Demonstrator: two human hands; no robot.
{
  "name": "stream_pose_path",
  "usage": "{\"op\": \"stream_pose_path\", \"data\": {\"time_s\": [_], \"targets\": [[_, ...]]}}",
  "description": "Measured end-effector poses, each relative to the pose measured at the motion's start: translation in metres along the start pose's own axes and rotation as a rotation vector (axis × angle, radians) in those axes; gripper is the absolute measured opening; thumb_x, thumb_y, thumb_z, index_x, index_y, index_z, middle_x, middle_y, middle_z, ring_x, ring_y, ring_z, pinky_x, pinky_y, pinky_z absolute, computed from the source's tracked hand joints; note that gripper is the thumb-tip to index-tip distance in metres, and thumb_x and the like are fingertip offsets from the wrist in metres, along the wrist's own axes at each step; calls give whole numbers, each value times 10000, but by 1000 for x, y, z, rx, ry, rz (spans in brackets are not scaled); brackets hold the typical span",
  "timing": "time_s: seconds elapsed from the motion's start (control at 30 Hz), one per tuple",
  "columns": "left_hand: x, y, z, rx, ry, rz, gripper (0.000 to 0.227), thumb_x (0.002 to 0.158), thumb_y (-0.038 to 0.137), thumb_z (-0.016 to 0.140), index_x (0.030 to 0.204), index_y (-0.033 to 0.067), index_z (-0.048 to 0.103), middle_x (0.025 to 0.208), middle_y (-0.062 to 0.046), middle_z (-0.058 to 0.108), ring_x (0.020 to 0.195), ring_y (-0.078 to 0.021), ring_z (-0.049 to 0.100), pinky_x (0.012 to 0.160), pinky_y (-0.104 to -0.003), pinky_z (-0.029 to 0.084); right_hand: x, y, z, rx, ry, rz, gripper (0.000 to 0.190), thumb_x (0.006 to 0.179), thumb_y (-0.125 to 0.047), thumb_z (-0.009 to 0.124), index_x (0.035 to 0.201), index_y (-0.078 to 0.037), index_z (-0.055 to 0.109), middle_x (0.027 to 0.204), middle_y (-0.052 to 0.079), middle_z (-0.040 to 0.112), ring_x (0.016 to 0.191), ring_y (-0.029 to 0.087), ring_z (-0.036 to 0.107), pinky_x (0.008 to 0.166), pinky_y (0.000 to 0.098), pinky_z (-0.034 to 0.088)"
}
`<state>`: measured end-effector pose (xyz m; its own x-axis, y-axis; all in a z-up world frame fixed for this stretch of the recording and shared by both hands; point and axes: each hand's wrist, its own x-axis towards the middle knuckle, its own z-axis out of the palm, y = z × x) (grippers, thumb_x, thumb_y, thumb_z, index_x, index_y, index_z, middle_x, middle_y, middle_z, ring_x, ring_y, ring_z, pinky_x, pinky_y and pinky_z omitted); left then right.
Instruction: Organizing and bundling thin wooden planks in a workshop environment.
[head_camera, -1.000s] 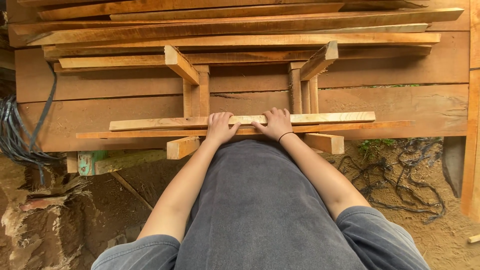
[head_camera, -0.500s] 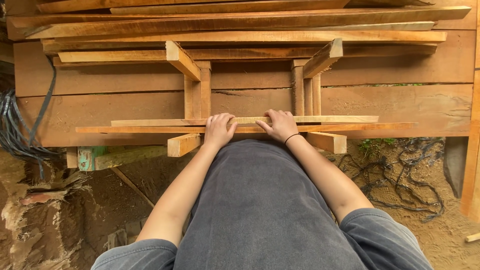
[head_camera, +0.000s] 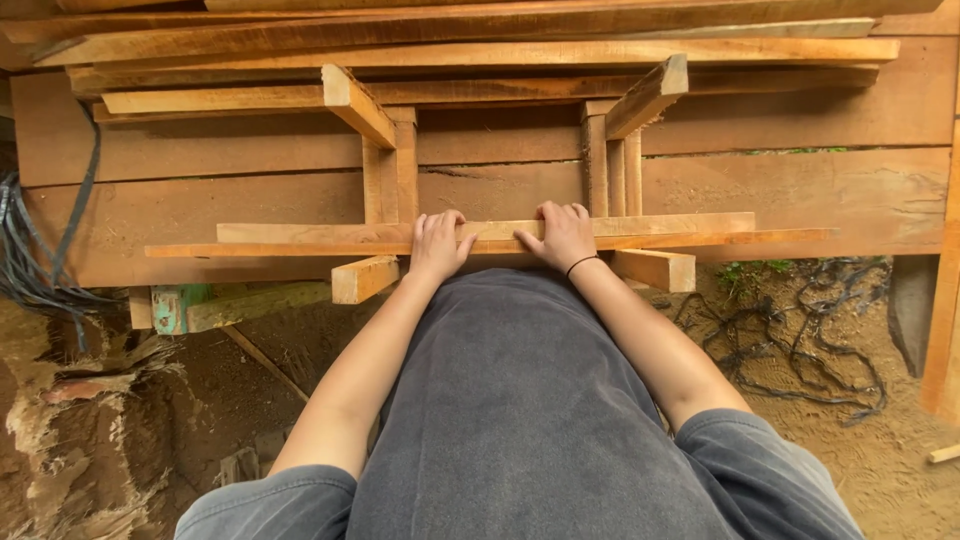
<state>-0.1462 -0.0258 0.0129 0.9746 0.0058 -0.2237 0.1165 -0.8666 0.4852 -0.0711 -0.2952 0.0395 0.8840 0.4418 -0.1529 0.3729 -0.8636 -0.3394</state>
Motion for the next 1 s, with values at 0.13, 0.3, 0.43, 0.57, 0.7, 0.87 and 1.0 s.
{"op": "stream_pose_path", "data": {"time_s": [0.13,0.3,0.43,0.57,0.7,0.87,1.0], "targets": [[7,9,-26,-44,-4,20,379,934,428,706,1214,211,574,1135,-3,661,1193,-227,616,1133,-465,346,3,2,-1,18,142,-132,433,876,-588,710,1139,-256,622,1038,-39,629,1004,193,651,999,407,435],[-14,5,-30,-43,37,135,376,882,380,747,1218,236,656,1168,22,630,1149,-228,624,1034,-406,445,-11,-2,-24,69,70,-227,435,845,-511,756,1153,-226,642,1102,3,598,996,256,662,852,415,528],[-3,22,-47,-15,-13,111,445,879,520,718,1169,183,701,1095,-55,678,1073,-288,659,951,-437,477,1,4,-38,68,-166,-221,545,858,-630,684,1165,-186,612,1019,66,675,970,308,720,856,455,549],[10,29,-56,139,-170,61,593,929,688,535,1076,152,740,992,-97,771,1003,-309,725,898,-453,491,9,-3,-50,-70,-255,-248,601,841,-739,615,990,-158,632,930,100,735,890,317,759,788,448,575],[5,22,-40,182,30,117,559,873,716,598,985,186,735,853,-62,746,855,-278,742,825,-423,515,7,-3,-39,-91,-161,-256,589,831,-768,607,1000,-205,653,885,43,725,849,268,765,756,410,586],[10,20,-30,154,-61,6,500,950,652,510,991,219,758,868,-44,763,896,-272,752,837,-415,513,5,4,-32,-28,-165,-228,539,862,-728,616,1084,-244,702,931,21,749,889,246,767,766,399,589],[30,13,8,154,-107,-250,531,917,706,474,849,280,782,783,-37,765,883,-284,757,839,-422,483,15,-1,-27,61,-276,-49,526,945,-701,523,1120,-250,730,1001,24,770,961,266,760,804,418,588]]}}
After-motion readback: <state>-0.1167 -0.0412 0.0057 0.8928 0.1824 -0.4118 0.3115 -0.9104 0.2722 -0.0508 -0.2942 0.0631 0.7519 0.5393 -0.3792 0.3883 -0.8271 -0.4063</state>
